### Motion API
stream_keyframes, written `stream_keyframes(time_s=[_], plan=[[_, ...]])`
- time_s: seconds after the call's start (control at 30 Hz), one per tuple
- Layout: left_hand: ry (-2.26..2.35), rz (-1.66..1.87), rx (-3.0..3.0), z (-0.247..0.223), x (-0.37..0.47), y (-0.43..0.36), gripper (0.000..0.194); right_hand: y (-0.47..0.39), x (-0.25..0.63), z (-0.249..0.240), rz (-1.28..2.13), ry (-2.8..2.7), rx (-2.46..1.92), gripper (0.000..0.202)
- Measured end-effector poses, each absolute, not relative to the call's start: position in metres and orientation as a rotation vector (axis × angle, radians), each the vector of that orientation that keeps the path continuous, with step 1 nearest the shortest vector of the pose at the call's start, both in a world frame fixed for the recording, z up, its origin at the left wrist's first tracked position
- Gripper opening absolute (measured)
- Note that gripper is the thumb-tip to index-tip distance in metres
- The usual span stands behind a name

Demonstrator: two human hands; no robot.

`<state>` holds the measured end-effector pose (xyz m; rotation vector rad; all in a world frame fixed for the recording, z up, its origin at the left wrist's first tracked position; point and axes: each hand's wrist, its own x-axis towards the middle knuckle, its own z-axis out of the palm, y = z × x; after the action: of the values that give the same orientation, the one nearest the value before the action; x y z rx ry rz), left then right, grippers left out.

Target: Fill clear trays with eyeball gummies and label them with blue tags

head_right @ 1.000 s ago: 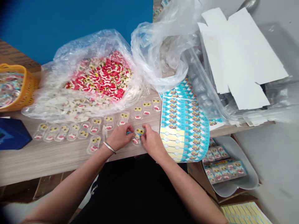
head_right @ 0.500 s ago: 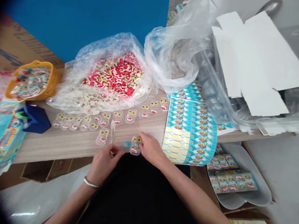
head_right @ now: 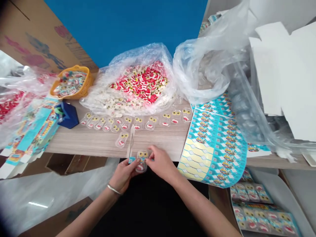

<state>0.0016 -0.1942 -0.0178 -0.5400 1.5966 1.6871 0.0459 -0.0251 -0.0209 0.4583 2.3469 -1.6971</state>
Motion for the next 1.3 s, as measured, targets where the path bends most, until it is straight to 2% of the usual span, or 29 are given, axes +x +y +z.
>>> stream_keyframes(time_s=[0.13,0.3,0.53,0.87,1.03,1.13,1.23,1.3], plan=[[1.656,1.824,-0.431,0.002,-0.016,-0.178,0.035,-0.01,0.05,-0.01,-2.096,1.989,0.769,0.051],[1.702,1.898,-0.229,0.02,-0.037,-0.149,0.033,0.007,0.05,0.009,-2.488,1.847,0.793,0.03],[1.402,1.905,-0.072,0.039,-0.036,-0.115,0.028,0.024,0.052,0.016,-2.862,1.293,0.737,0.037],[1.158,1.709,-0.039,0.04,-0.022,-0.104,0.026,0.025,0.063,-0.006,-2.82,0.934,0.354,0.037],[1.164,1.647,-0.041,0.035,-0.021,-0.107,0.025,0.027,0.06,-0.014,-2.741,0.912,0.375,0.039],[1.287,1.763,-0.106,0.028,-0.024,-0.103,0.028,0.023,0.056,-0.01,-2.806,1.12,0.606,0.032],[1.444,1.886,-0.175,0.02,-0.025,-0.097,0.033,0.016,0.056,-0.002,-2.797,1.648,0.934,0.026],[1.499,1.918,-0.176,0.017,-0.024,-0.093,0.036,0.013,0.057,0.002,-2.697,2.003,0.994,0.025]])
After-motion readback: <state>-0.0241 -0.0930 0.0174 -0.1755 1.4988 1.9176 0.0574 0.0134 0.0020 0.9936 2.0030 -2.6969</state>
